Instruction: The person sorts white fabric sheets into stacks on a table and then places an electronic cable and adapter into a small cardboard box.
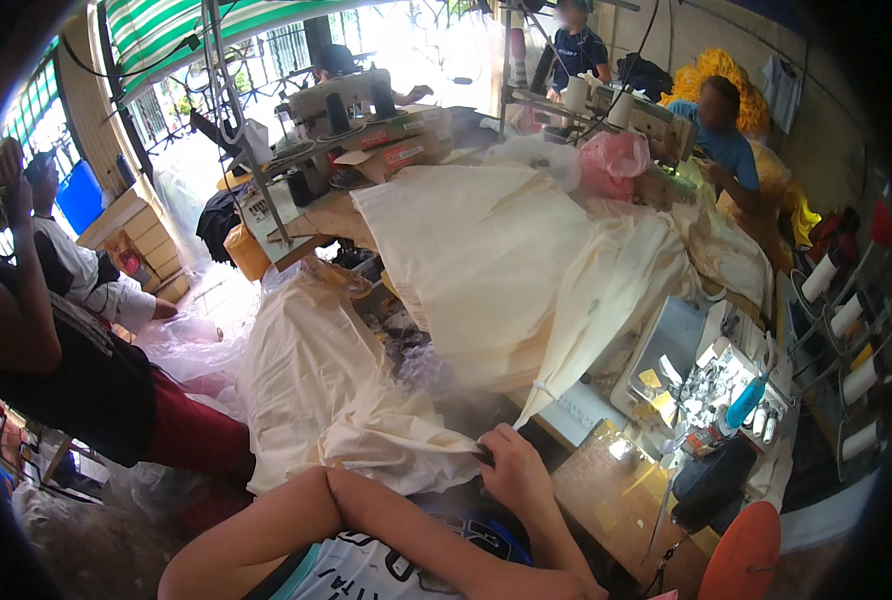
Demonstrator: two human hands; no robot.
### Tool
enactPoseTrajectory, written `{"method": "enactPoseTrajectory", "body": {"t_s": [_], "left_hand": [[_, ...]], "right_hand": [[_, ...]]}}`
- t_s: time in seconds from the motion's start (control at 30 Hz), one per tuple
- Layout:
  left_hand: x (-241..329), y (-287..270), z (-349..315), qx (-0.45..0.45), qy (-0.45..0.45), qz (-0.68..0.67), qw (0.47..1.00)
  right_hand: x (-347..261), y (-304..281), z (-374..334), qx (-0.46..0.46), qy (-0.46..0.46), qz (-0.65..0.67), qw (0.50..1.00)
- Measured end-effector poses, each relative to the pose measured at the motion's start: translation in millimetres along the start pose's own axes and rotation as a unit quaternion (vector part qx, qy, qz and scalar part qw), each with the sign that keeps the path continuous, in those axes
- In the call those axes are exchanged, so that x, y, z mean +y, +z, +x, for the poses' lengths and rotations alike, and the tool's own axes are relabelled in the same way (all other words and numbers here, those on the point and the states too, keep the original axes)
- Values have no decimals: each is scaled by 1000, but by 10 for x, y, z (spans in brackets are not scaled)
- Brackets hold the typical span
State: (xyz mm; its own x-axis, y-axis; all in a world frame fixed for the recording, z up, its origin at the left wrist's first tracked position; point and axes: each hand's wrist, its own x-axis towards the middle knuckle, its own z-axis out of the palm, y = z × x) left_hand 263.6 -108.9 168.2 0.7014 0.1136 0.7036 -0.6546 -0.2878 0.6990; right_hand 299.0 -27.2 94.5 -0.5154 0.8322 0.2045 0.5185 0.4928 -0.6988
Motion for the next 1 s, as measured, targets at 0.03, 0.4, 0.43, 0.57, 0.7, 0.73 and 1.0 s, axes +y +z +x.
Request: {"method": "enactPoseTrajectory", "body": {"t_s": [0.03, 0.4, 0.43, 0.57, 0.7, 0.73, 1.0], "left_hand": [[21, -32, -7, -9, 3, 24, 1000], [544, -1073, -1819, 316, -302, 500, 748], [546, -1041, -2103, 278, -401, 464, 739], [737, -908, -2529, 295, -552, 420, 657], [1492, -866, -2712, 353, -478, 488, 640], [1687, -814, -2741, 380, -471, 476, 639], [3183, -319, -2565, 375, -329, 576, 647]], "right_hand": [[-7, -6, 16, -2, -5, -6, 1000], [-234, -204, -44, 9, -18, 33, 999], [-318, -241, 1, 7, -31, 30, 999], [-562, -486, 91, 95, -119, -42, 987], [-711, -781, 62, 180, -87, -8, 980], [-774, -858, 53, 177, -81, 9, 981], [-1178, -1230, 152, 218, -197, 209, 933]]}}
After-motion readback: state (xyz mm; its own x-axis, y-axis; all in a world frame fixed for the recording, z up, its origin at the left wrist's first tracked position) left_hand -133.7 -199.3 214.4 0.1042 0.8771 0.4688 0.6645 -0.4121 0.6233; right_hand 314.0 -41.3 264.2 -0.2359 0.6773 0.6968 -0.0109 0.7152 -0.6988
